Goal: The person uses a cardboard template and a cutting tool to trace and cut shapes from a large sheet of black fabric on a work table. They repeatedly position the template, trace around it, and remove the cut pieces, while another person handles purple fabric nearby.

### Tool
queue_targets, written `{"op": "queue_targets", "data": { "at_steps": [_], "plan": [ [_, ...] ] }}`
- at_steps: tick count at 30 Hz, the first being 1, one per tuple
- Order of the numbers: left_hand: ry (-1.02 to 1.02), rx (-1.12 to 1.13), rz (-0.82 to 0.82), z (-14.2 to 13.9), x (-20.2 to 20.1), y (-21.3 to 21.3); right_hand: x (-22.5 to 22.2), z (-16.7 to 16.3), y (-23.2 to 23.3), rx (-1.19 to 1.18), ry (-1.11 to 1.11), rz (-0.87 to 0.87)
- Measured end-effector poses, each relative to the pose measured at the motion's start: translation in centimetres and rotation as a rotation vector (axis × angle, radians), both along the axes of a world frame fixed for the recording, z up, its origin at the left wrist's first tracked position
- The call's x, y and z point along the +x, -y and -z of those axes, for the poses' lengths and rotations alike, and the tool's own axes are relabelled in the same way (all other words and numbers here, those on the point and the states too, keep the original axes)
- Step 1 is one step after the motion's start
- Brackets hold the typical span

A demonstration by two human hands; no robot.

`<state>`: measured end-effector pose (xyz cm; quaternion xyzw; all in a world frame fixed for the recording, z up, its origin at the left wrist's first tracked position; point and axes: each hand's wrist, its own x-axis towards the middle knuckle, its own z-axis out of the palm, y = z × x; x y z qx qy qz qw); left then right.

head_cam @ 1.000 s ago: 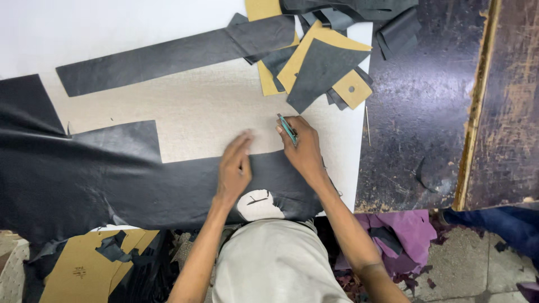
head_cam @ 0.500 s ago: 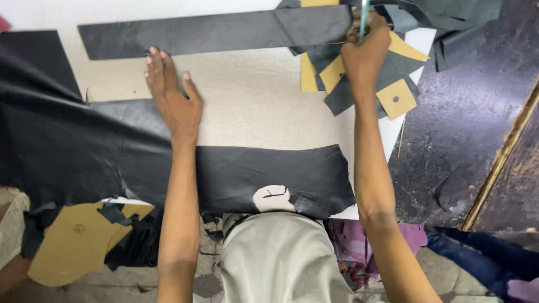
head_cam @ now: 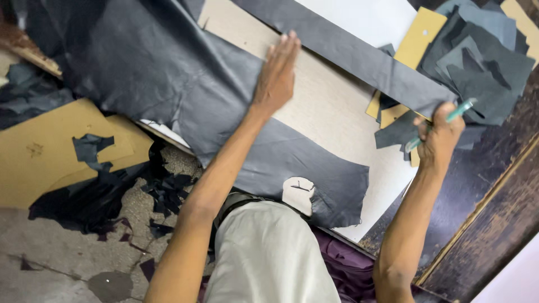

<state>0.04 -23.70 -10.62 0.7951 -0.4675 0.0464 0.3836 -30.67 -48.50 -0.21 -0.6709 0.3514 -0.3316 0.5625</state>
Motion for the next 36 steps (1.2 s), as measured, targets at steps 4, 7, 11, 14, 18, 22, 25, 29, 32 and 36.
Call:
{"op": "queue_targets", "data": {
  "at_steps": [4, 7, 11, 14, 18, 22, 25, 29, 32, 36],
  "plan": [
    [-0.121, 0.138, 0.268, 1.4, -5.7, -8.7, -0.9, 1.1, 0.1, 0.204, 0.246, 0.097],
    [-0.114, 0.428, 0.211, 2.8, -5.4, -14.9, -1.5, 0.4, -0.7, 0.185, 0.336, 0.148],
    [-0.17, 0.535, -0.122, 3.4, 0.2, -22.5, -2.1, -2.6, -3.7, -0.332, 0.239, 0.032],
    [-0.27, 0.475, -0.238, 3.6, 2.9, -26.3, -1.1, -3.6, -5.9, -0.773, -0.077, 0.028],
    [-0.257, 0.422, -0.253, 4.5, 3.2, -27.0, 1.5, -2.0, -8.3, -0.928, -0.38, -0.214],
    [-0.148, 0.326, -0.07, 5.4, 2.6, -24.9, 3.1, -1.0, -9.8, -0.815, -0.551, -0.219],
    [-0.11, 0.283, 0.243, 5.4, 2.6, -22.1, 3.5, -1.5, -9.6, -0.846, -0.651, -0.226],
    [-0.092, 0.159, 0.331, 4.9, 6.5, -17.2, 2.7, -3.0, -7.5, -0.794, -0.701, -0.168],
    [-0.024, 0.102, 0.276, 3.8, 10.8, -14.9, 1.0, -4.4, -5.1, -0.824, -0.682, -0.064],
    [-0.103, 0.133, 0.301, 2.2, 13.9, -12.9, -1.3, -5.8, -2.4, -0.789, -0.432, -0.08]
  ]
}}
